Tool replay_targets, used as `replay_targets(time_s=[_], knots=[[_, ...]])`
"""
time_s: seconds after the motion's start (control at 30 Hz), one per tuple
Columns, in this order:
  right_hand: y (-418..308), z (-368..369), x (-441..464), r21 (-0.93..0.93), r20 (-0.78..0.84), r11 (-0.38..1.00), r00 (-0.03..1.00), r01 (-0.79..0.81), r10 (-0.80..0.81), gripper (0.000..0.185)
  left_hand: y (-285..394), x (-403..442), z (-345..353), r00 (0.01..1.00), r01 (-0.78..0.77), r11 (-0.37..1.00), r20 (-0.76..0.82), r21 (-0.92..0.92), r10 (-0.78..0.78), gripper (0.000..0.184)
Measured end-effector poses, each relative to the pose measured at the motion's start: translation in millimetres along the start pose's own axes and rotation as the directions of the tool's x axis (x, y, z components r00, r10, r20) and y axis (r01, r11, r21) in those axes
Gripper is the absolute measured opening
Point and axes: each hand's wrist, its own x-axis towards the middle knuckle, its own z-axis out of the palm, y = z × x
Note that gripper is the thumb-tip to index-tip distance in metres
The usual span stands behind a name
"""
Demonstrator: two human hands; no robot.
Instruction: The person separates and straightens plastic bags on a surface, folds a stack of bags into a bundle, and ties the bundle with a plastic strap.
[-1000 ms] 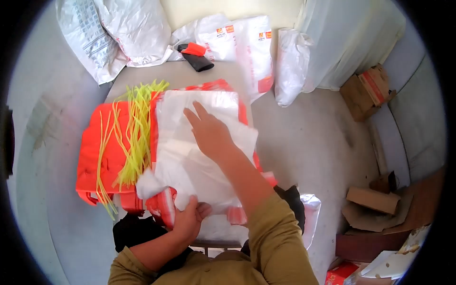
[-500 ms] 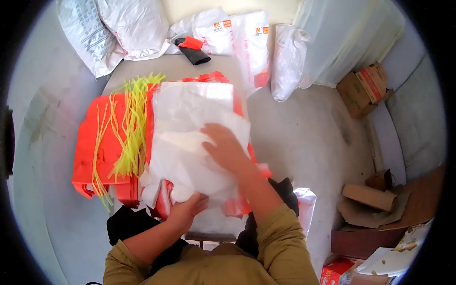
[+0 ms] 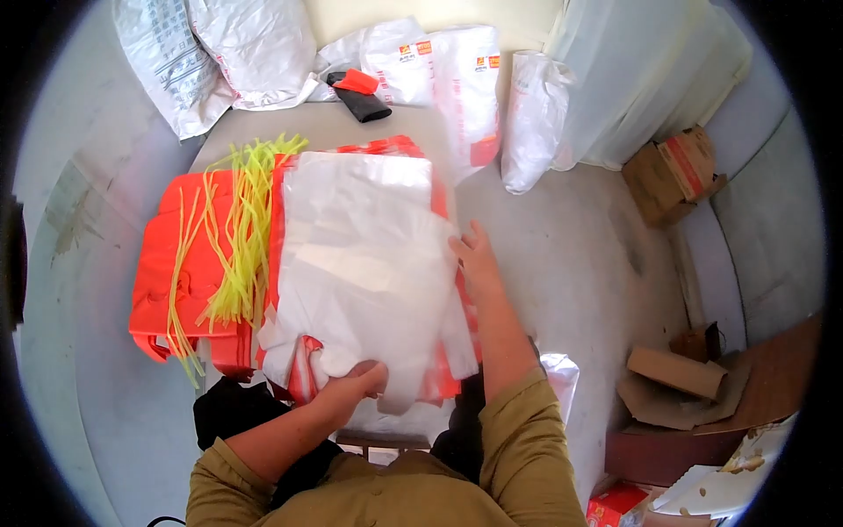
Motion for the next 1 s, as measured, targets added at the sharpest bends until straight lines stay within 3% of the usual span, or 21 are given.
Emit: replay_targets(time_s=[0.1,0.2,0.33,0.43,0.53,0.57,0.67,0.7,0.73,0.8,0.9,1.0], knots=[[-2.7,3.4,9.4,0.034,-0.014,0.999,0.999,-0.034,0.035,0.088,4.0,-3.8,12.9,0.999,0.003,0.996,-0.041,0.091,0.0,0.036],[-3.4,5.5,18.0,0.045,-0.021,0.998,0.999,-0.034,0.035,0.088,11.8,0.3,11.0,0.991,0.062,0.967,0.1,0.248,-0.089,0.026],[-20.2,11.3,13.6,0.047,0.043,0.998,0.999,-0.033,0.031,0.083,-1.8,12.8,12.9,0.987,0.125,0.924,0.05,0.362,-0.153,0.037],[-35.4,22.0,15.6,-0.01,0.09,0.999,0.995,0.032,-0.031,0.077,21.6,2.2,26.6,0.978,0.169,0.916,0.05,0.363,-0.201,0.035],[-61.8,39.5,15.8,-0.1,0.121,0.983,0.983,0.152,-0.139,0.071,27.8,-0.6,37.0,0.98,0.084,0.962,0.155,0.26,-0.127,0.031],[-68.5,45.1,18.5,-0.132,0.129,0.972,0.976,0.194,-0.178,0.069,38.2,-2.5,41.0,0.967,0.131,0.946,0.173,0.295,-0.188,0.029],[-76.6,54.1,35.0,-0.218,0.136,0.923,0.946,0.318,-0.294,0.068,36.7,1.9,43.7,0.961,0.099,0.976,0.236,0.196,-0.145,0.027],[-72.9,55.3,39.0,-0.384,0.112,0.832,0.914,0.401,-0.389,0.066,44.5,1.5,47.0,0.967,0.103,0.949,0.193,0.297,-0.165,0.027],[-68.3,54.0,39.1,-0.551,0.141,0.615,0.79,0.563,-0.597,0.061,41.2,3.8,47.7,0.971,0.083,0.961,0.195,0.264,-0.138,0.03],[-57.0,53.0,31.4,-0.758,0.33,0.028,0.42,0.652,-0.846,0.053,32.8,9.0,46.9,0.978,0.044,0.981,0.193,0.191,-0.081,0.038],[-44.0,57.1,-13.5,-0.56,0.462,0.493,0.745,0.665,-0.481,0.039,44.1,3.1,49.2,0.975,0.031,0.969,0.207,0.244,-0.084,0.039],[-50.3,65.5,-66.4,-0.489,0.604,0.656,0.766,0.574,-0.22,0.031,42.8,1.4,48.4,0.969,0.052,0.968,0.221,0.246,-0.108,0.037]])
